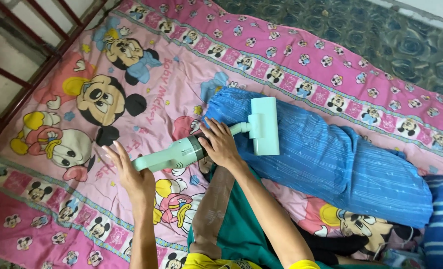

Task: The person uses a handheld vacuum cleaner to clean a blue pillow placed on a bed. They move the vacuum back and forth over the pillow surface, then briefly adjust the pillow and continue vacuuming.

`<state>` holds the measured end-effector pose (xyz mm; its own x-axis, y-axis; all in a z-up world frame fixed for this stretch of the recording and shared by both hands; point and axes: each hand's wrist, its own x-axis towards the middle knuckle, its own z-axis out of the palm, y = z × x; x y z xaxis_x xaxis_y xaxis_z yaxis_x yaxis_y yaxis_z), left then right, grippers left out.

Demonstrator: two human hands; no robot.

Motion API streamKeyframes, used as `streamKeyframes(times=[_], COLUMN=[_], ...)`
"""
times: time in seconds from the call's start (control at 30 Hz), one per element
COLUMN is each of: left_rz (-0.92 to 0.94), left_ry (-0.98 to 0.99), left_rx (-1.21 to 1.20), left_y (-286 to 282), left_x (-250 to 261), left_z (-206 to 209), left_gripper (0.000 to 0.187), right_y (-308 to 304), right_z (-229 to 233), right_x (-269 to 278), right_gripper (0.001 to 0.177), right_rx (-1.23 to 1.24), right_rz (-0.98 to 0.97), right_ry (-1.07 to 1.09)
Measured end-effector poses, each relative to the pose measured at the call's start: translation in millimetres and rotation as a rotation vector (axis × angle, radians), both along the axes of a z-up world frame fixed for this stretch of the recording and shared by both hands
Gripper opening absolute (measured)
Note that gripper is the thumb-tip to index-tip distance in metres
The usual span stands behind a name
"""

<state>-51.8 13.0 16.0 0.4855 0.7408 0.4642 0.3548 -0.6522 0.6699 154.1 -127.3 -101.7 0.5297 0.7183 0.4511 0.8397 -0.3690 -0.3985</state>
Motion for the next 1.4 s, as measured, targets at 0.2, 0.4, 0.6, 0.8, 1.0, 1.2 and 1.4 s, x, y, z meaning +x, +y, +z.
streamKeyframes(times=[0.2, 0.4, 0.6, 0.8, 1.0, 1.2, 1.4], left_rz=[-0.086, -0.159, -0.258, -0.349, -0.436, -0.57, -0.644], left_ry=[-0.011, 0.033, 0.051, 0.12, 0.19, 0.212, 0.265], left_rx=[0.028, -0.01, -0.078, -0.078, -0.069, -0.186, -0.206], left_y=[-15, -39, -80, -115, -164, -207, -254], left_x=[27, 58, 79, 102, 121, 134, 148], left_z=[-22, -23, -14, -35, -32, -61, -52], left_gripper=[0.078, 0.08, 0.08, 0.104, 0.094, 0.102, 0.084], right_y=[-46, -91, -139, -197, -255, -311, -362], right_z=[1, 10, 0, -5, -14, -28, -28], right_x=[13, 17, 26, 35, 40, 50, 49], right_gripper=[0.053, 0.056, 0.058, 0.054, 0.051, 0.047, 0.045], right_rx=[-0.023, -0.105, -0.122, -0.109, -0.111, -0.133, -0.158], right_rz=[-0.077, -0.179, -0.266, -0.347, -0.444, -0.537, -0.635], right_ry=[0.111, 0.178, 0.222, 0.199, 0.161, 0.065, 0.006])
